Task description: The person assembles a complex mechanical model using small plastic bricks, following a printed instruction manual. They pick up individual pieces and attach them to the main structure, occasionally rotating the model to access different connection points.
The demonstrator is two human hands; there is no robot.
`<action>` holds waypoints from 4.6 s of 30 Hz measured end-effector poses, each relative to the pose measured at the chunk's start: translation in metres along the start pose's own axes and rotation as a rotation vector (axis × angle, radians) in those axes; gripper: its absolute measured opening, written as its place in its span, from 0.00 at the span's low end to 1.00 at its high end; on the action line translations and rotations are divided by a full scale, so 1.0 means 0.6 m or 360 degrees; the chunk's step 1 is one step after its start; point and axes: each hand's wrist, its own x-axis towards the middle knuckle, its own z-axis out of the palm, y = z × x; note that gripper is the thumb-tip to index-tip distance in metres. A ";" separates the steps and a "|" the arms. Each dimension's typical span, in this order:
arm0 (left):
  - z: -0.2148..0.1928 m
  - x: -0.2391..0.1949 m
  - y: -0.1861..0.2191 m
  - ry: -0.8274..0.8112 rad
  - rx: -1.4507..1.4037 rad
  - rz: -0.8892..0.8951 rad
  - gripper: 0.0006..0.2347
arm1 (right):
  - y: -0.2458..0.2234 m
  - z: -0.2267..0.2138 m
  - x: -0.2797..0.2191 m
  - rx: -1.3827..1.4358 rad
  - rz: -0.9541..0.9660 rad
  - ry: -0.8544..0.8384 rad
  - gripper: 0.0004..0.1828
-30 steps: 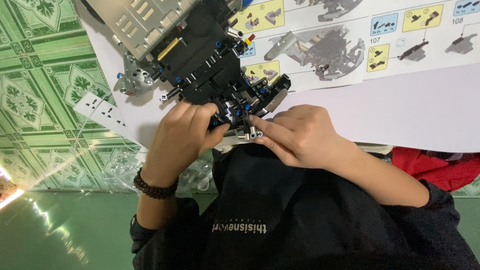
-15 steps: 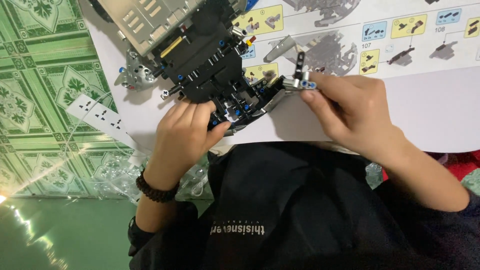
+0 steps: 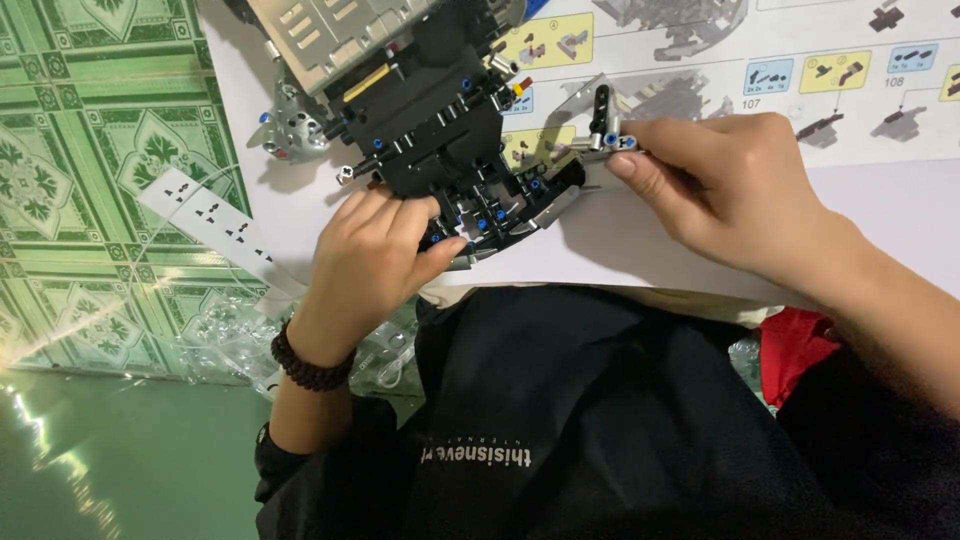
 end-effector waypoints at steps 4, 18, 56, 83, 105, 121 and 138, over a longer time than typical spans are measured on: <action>-0.010 0.004 0.015 -0.0022 -0.0135 -0.0153 0.15 | 0.010 -0.002 -0.001 0.0156 0.0101 -0.0017 0.09; -0.012 0.076 0.106 0.0257 0.0562 -0.0034 0.19 | 0.006 -0.008 -0.009 0.0265 -0.0030 0.0124 0.11; -0.020 0.107 0.085 -0.0112 0.0553 0.0052 0.14 | 0.008 -0.020 -0.003 0.0571 -0.0013 -0.0215 0.11; -0.065 0.166 0.070 -0.0810 -0.0072 0.0178 0.10 | 0.033 0.044 -0.017 -0.0350 -0.0941 0.0171 0.14; -0.085 0.232 0.078 -0.1666 -0.0213 -0.0259 0.10 | 0.022 0.039 -0.005 -0.0328 -0.1080 -0.0078 0.12; -0.069 0.184 0.077 -0.1379 -0.0057 -0.0198 0.11 | 0.004 0.045 -0.002 -0.0233 -0.1095 -0.0107 0.12; -0.084 0.221 0.092 -0.1607 -0.0177 -0.0502 0.07 | 0.007 0.042 -0.006 -0.0245 -0.1097 -0.0131 0.11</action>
